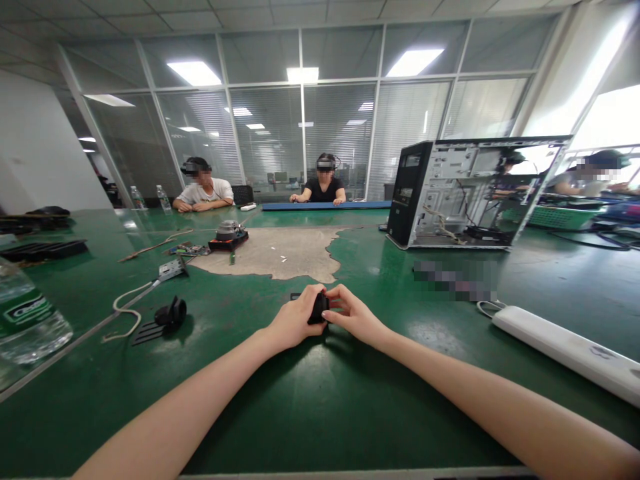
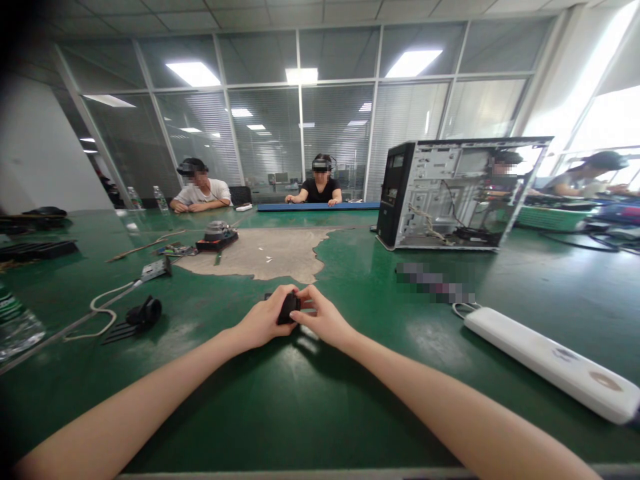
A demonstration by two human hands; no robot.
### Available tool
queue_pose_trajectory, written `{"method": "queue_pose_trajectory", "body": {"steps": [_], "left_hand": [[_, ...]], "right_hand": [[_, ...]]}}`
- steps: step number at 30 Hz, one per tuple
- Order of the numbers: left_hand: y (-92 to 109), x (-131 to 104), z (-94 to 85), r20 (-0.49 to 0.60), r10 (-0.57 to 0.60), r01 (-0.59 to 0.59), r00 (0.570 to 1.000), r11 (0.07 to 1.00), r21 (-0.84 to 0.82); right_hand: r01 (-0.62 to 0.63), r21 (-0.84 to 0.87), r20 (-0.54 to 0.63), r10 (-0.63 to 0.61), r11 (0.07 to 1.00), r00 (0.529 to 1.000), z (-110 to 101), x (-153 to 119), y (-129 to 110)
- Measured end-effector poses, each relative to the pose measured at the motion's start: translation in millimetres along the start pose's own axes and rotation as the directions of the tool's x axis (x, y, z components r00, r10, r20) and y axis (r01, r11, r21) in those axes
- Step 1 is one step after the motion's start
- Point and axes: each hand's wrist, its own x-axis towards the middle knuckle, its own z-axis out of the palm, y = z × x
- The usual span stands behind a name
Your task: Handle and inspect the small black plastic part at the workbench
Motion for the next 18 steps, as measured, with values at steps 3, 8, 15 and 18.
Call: {"method": "queue_pose_trajectory", "body": {"steps": [3,8,15,18], "left_hand": [[-1.3,0.7,1.4,-0.004,0.002,-0.002,1.000,1.000,-0.005],[-2.0,1.8,2.4,-0.013,0.013,-0.013,1.000,1.000,-0.008],[-1.0,1.2,1.1,-0.019,0.034,-0.034,0.999,0.999,-0.005],[-1.5,0.6,1.2,-0.026,0.038,-0.039,0.999,0.999,-0.004]], "right_hand": [[-0.018,0.000,-0.031,0.018,1.000,0.999,0.9,0.3,-1.8],[-0.058,0.012,-0.076,0.059,0.998,0.995,1.6,3.8,1.5],[-0.028,0.009,-0.071,0.028,1.000,0.997,2.9,1.9,-0.7],[-0.026,0.029,-0.072,0.028,0.999,0.997,3.1,1.3,-1.3]]}}
